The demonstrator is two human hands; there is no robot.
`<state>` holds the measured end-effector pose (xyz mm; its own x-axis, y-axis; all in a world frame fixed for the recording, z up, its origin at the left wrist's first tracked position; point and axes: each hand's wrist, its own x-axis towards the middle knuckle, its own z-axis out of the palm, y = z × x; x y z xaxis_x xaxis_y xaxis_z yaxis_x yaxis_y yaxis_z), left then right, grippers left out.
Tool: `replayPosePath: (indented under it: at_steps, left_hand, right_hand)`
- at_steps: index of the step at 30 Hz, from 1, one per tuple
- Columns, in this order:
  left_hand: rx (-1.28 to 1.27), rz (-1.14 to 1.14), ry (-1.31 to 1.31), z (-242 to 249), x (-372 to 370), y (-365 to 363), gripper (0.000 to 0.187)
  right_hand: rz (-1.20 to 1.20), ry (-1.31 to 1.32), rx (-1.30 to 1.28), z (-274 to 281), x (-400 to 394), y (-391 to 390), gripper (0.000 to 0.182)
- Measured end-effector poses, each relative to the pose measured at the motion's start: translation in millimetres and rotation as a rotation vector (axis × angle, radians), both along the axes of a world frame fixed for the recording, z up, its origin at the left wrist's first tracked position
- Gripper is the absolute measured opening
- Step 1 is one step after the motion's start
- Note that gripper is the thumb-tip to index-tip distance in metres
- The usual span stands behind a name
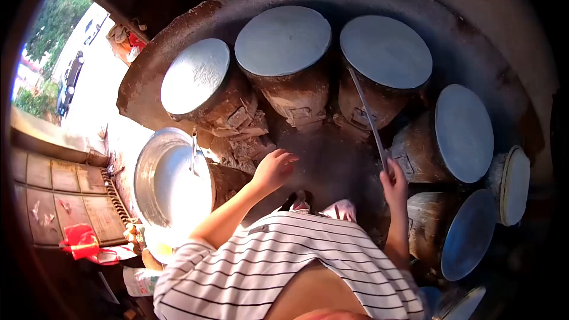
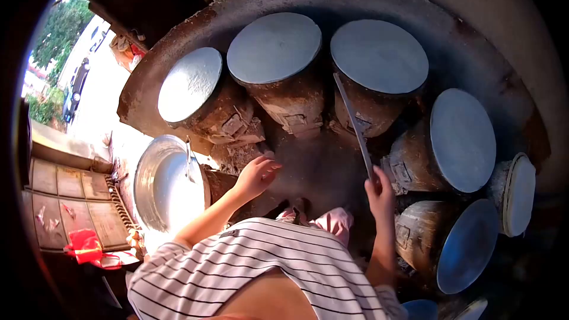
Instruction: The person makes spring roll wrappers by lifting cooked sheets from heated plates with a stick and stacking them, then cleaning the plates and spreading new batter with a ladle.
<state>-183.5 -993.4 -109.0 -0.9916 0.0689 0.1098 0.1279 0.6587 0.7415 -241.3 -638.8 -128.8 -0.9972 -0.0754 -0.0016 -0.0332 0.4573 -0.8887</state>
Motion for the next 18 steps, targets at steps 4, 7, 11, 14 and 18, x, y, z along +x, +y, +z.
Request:
replayPosePath:
  at_steps: [4,7,11,14,18]
  left_hand:
    - [0.069,0.129,-0.001,9.7,-12.4,-23.3,0.025]
    - [0.127,0.181,-0.007,18.3,-28.9,-31.8,0.025]
    - [0.130,0.285,0.018,6.9,-65.1,-58.6,0.024]
    - [0.127,0.346,-0.038,5.1,-94.0,-81.9,0.022]
    - [0.095,0.344,-0.061,-3.6,-135.4,-107.0,0.020]
  right_hand:
    - [-0.026,0.142,0.246,28.2,-67.0,-33.9,0.035]
    - [-0.078,0.186,0.393,43.4,-119.3,-49.5,0.032]
    - [-0.087,0.241,0.580,39.7,-188.7,-60.6,0.032]
    - [-0.116,0.150,0.616,41.7,-220.3,-71.8,0.030]
    - [-0.074,0.285,0.725,30.2,-257.9,-60.6,0.030]
